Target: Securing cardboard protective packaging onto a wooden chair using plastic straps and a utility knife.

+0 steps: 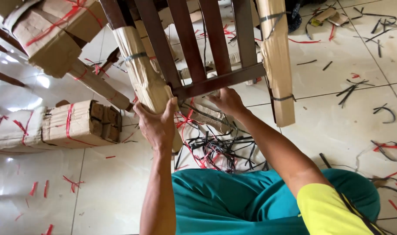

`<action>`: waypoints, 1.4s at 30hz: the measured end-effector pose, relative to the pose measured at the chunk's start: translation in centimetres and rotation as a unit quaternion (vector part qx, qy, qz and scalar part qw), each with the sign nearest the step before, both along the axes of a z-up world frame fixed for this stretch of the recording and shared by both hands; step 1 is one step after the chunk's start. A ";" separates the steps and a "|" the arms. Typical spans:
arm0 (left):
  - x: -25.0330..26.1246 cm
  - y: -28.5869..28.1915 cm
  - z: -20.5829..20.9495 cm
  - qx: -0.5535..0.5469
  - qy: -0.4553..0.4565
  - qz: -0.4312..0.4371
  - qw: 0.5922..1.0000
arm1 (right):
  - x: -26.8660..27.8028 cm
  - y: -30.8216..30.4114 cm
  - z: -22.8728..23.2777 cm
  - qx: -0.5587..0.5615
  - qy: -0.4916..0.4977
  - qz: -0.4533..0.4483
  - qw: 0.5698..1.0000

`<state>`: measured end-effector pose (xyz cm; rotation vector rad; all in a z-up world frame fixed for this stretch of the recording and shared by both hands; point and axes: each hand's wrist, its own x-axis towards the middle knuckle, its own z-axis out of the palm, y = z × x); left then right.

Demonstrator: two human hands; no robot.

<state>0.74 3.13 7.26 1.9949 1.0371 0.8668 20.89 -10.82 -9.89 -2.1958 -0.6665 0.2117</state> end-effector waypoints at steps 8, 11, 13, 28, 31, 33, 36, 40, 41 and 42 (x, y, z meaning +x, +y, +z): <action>0.6 1.2 -1.3 0.013 -0.011 0.001 1.000 | -2.1 1.2 3.7 0.114 0.021 0.073 0.991; 1.4 1.7 -0.8 0.019 -0.034 -0.013 0.999 | -3.5 0.1 1.8 0.102 0.067 0.074 0.990; 1.7 2.4 -1.1 0.034 -0.032 -0.013 0.999 | -3.9 -0.7 1.6 0.118 0.066 0.079 0.988; 3.9 3.9 2.0 0.015 0.036 -0.097 0.995 | -5.8 -5.3 10.3 0.212 -0.021 0.135 0.968; 5.1 5.0 1.3 0.033 0.003 -0.109 0.993 | -5.0 -6.1 9.7 0.211 -0.026 0.127 0.969; 5.4 5.6 0.8 0.044 -0.001 -0.110 0.993 | -4.9 -6.3 8.9 0.214 -0.017 0.121 0.969; 5.9 6.2 1.3 0.060 -0.024 -0.126 0.990 | -4.0 -6.0 8.1 0.244 -0.004 0.118 0.962; 5.9 6.4 1.8 0.054 -0.028 -0.127 0.990 | -2.0 -5.1 7.2 0.264 0.121 0.095 0.952; 5.7 6.3 1.9 0.049 -0.029 -0.128 0.990 | -1.5 -5.0 7.1 0.271 0.175 0.093 0.942; 5.7 6.1 1.9 0.050 -0.028 -0.128 0.990 | -0.6 -4.6 7.2 0.272 0.176 0.093 0.942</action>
